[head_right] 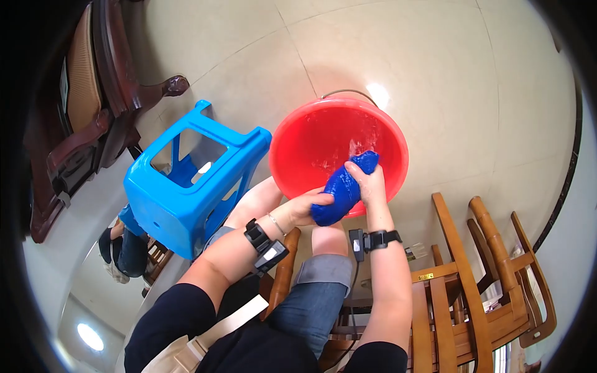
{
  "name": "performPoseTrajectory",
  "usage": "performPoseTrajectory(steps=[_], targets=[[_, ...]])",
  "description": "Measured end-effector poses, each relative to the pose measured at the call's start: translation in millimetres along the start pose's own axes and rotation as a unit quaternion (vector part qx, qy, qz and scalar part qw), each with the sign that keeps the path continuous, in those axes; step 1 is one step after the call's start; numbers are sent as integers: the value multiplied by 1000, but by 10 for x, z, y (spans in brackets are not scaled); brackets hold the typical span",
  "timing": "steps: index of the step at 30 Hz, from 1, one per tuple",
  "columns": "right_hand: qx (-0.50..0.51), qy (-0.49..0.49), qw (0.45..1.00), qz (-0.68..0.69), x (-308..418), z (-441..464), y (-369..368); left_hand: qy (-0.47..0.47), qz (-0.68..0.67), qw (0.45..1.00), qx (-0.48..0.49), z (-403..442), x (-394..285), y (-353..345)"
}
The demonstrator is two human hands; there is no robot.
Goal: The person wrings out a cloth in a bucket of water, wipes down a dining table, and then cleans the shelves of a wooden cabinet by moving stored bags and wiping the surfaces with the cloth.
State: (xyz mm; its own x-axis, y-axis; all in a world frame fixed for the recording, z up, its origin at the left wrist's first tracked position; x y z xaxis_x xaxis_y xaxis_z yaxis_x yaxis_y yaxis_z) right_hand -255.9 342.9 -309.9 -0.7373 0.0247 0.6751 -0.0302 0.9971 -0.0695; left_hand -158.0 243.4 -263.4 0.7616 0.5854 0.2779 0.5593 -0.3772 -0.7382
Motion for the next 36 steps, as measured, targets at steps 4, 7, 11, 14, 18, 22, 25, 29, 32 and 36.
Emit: performPoseTrajectory(steps=[4, 7, 11, 14, 18, 22, 25, 29, 32, 36], targets=[[85, 63, 967, -232, -164, 270, -121, -80, 268, 947, -159, 342, -71, 345], [97, 127, 911, -381, -273, 357, -212, -55, 426, 851, -303, 218, -228, 310], [100, 179, 863, -462, -180, 239, -361, -77, 561, 738, -367, 55, -246, 240], [183, 219, 850, -442, -56, 3, -412, -118, 557, 754, -328, -193, -291, 108], [138, 13, 990, 20, 13, -339, -161, -16, 182, 981, -61, -463, 30, -139], [117, -26, 970, 213, 253, -645, -260, 115, -279, 909, 288, -883, 456, -891], [146, 36, 875, 460, 607, -870, -604, 134, -407, 818, 383, -1056, 572, -1248], [134, 194, 840, 489, 1060, -1210, -653, 84, -442, 807, 383, -1018, 464, -1218], [187, 270, 827, 455, 896, -1222, -473, 80, -293, 887, 347, -975, 346, -1122], [116, 135, 940, 290, 734, -959, -365, 74, 9, 973, 219, -737, 220, -773]])
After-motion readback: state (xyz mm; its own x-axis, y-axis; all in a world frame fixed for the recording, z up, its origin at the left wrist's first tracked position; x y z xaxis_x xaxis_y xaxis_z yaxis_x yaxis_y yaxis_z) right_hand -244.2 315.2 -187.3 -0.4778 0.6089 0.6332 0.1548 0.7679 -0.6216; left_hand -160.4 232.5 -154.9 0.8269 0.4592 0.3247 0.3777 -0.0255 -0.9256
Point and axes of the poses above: each hand's wrist, its own z-axis towards the middle knuckle, its own y-axis out of the back of the hand, x = y × z, the point moved 8 cm from there along z, towards the middle knuckle, and after that the axes turned 10 degrees about y, right-handed, at the moved point
